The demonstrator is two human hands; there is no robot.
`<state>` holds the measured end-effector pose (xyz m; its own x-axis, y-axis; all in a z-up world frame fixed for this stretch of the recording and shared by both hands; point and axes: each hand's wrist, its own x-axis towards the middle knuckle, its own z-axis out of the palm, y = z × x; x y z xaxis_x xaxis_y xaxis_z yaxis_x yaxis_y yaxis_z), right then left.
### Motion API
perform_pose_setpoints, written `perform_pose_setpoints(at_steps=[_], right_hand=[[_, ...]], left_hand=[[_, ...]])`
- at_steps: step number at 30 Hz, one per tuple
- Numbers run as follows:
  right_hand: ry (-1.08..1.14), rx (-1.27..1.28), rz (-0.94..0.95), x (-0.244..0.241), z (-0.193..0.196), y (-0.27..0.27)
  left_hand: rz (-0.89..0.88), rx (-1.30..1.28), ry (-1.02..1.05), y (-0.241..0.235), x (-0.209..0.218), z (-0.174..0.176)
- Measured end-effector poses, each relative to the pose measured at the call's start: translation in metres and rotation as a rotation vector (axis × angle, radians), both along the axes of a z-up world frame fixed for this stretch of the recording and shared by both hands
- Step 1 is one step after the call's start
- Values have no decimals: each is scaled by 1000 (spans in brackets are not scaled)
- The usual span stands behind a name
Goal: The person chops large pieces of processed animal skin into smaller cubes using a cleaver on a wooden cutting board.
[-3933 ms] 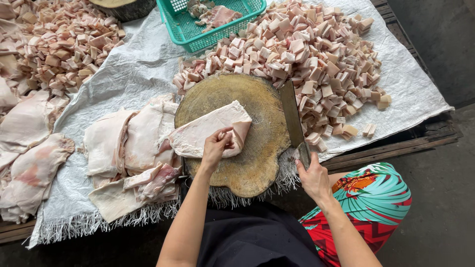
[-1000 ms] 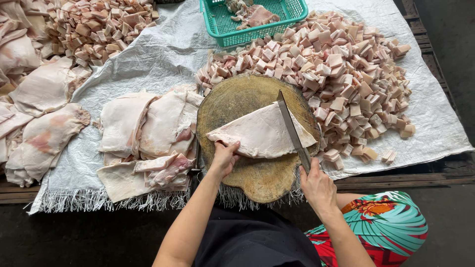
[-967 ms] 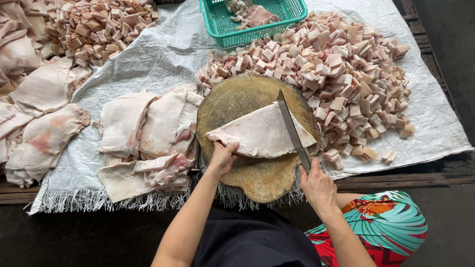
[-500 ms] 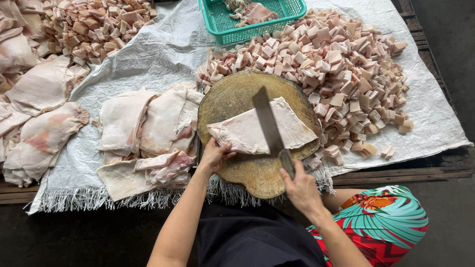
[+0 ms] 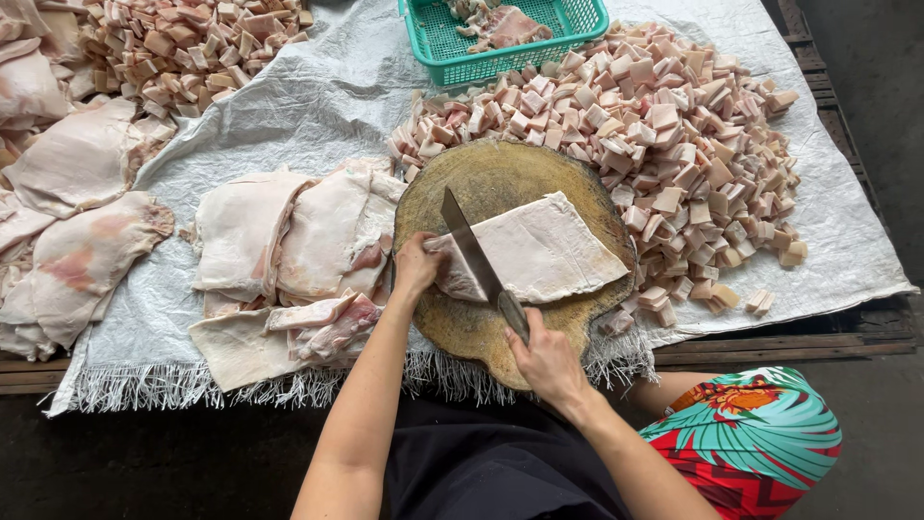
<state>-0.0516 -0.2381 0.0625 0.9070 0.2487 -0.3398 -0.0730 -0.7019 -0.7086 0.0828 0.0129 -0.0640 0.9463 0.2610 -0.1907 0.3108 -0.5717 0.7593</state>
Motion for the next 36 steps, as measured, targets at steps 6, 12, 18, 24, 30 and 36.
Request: perform_pose_setpoints(at_steps=[6,12,18,24,30,36], right_hand=[[-585,275,-9,11,60,8],[-220,88,-50,19,6,29],[-225,-213,35,35,-58,31],[70,-134,-18,80,-46,46],[118,100,-64,105,-7,35],[-214,166,-57,28,54,-5]], left_hand=[[-49,-38,17,-1,-4,10],[-108,-30,-49,4,1,-1],[-173,75,37,-3,-2,24],[-352,115,-106,-5,-8,21],[-393,-189,-120,9,-66,51],[-387,32,-296,-6,-99,79]])
